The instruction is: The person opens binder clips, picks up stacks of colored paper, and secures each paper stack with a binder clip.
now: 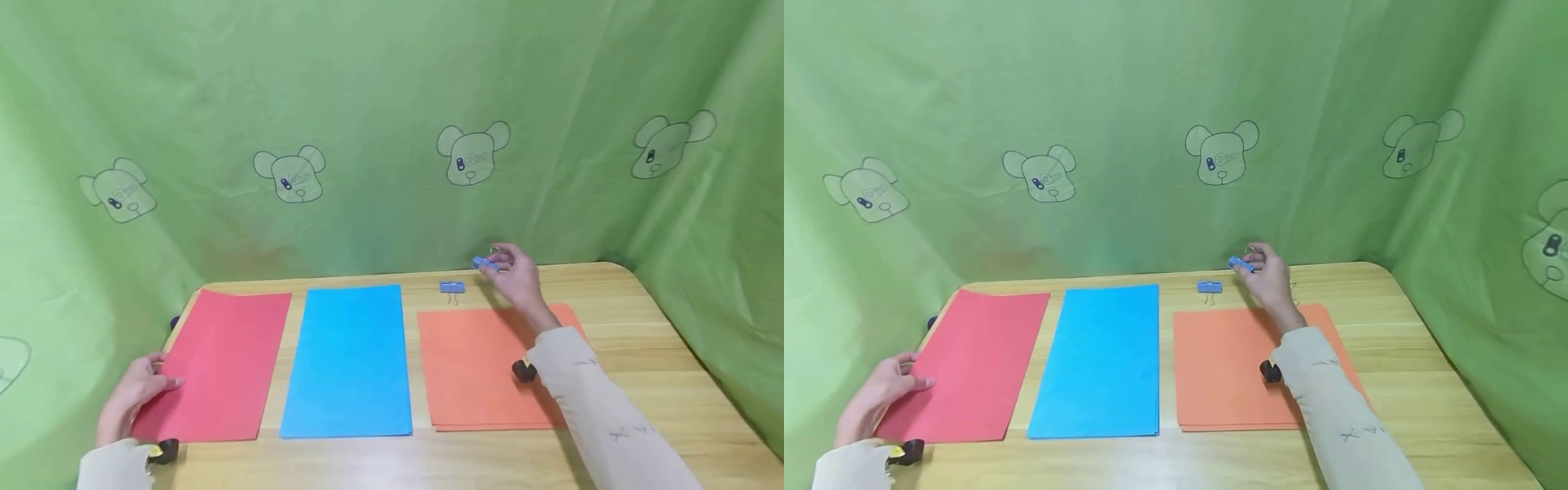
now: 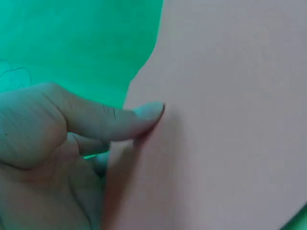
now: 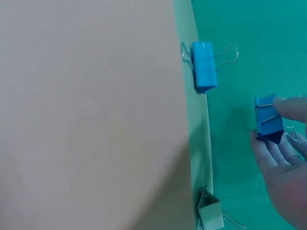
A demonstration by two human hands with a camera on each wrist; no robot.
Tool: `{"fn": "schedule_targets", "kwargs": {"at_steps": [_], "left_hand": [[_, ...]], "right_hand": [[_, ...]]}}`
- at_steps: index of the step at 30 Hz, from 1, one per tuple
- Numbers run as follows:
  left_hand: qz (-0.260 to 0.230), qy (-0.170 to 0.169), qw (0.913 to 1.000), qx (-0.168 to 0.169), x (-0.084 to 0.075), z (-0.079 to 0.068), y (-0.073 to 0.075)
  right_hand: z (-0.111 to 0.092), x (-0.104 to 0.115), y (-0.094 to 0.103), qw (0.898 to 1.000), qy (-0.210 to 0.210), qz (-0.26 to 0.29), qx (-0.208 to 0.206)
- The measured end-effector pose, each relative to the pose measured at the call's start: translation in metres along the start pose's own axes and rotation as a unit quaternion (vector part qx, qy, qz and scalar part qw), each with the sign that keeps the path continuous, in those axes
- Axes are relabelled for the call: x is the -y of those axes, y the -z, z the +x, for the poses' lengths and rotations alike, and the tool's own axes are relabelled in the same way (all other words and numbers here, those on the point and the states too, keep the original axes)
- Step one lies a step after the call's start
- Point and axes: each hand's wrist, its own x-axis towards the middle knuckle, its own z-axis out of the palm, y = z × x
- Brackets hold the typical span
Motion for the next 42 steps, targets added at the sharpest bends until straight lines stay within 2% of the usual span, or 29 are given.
{"fn": "schedule_targets", "kwargs": {"at_steps": [4, 6, 11, 14, 16, 19, 21, 26, 31, 35, 38, 42], "left_hand": [[-0.036, -0.002, 0.9993, -0.007, -0.003, -0.005, 0.003], [-0.024, -0.02, 0.9995, -0.01, -0.004, -0.008, 0.005], [0.045, -0.068, 0.9962, -0.03, -0.007, -0.016, 0.01], [0.077, -0.095, 0.9896, -0.075, -0.01, -0.022, 0.015], [0.099, -0.116, 0.9816, -0.115, -0.014, -0.028, 0.019], [0.133, -0.152, 0.9638, -0.174, -0.028, -0.034, 0.023], [0.141, -0.167, 0.9563, -0.194, -0.039, -0.037, 0.025], [0.152, -0.173, 0.9472, -0.223, -0.067, -0.045, 0.024], [0.176, -0.176, 0.9352, -0.251, -0.093, -0.048, 0.018], [0.173, -0.186, 0.9275, -0.274, -0.111, -0.05, 0.018], [0.172, -0.186, 0.924, -0.286, -0.124, -0.052, 0.018], [0.183, -0.191, 0.9186, -0.294, -0.144, -0.052, 0.014]], "right_hand": [[-0.005, 0.002, 0.002, 0.999, -0.027, 0.047, 0.0], [-0.006, 0.003, 0.001, 0.996, -0.038, 0.081, 0.0], [-0.011, 0.002, -0.004, 0.985, -0.062, 0.162, -0.007], [-0.012, 0.003, -0.009, 0.979, -0.076, 0.187, -0.008], [-0.013, 0.004, -0.011, 0.978, -0.079, 0.194, -0.01], [-0.016, 0.004, -0.011, 0.974, -0.08, 0.21, -0.023], [-0.019, 0.005, -0.008, 0.97, -0.078, 0.23, -0.033], [-0.024, 0.008, -0.002, 0.948, -0.073, 0.306, -0.044], [-0.031, 0.013, 0.006, 0.932, -0.062, 0.353, -0.061], [-0.037, 0.018, 0.009, 0.926, -0.049, 0.369, -0.066], [-0.042, 0.022, 0.011, 0.926, -0.052, 0.368, -0.07], [-0.048, 0.023, 0.019, 0.917, -0.049, 0.387, -0.085]]}}
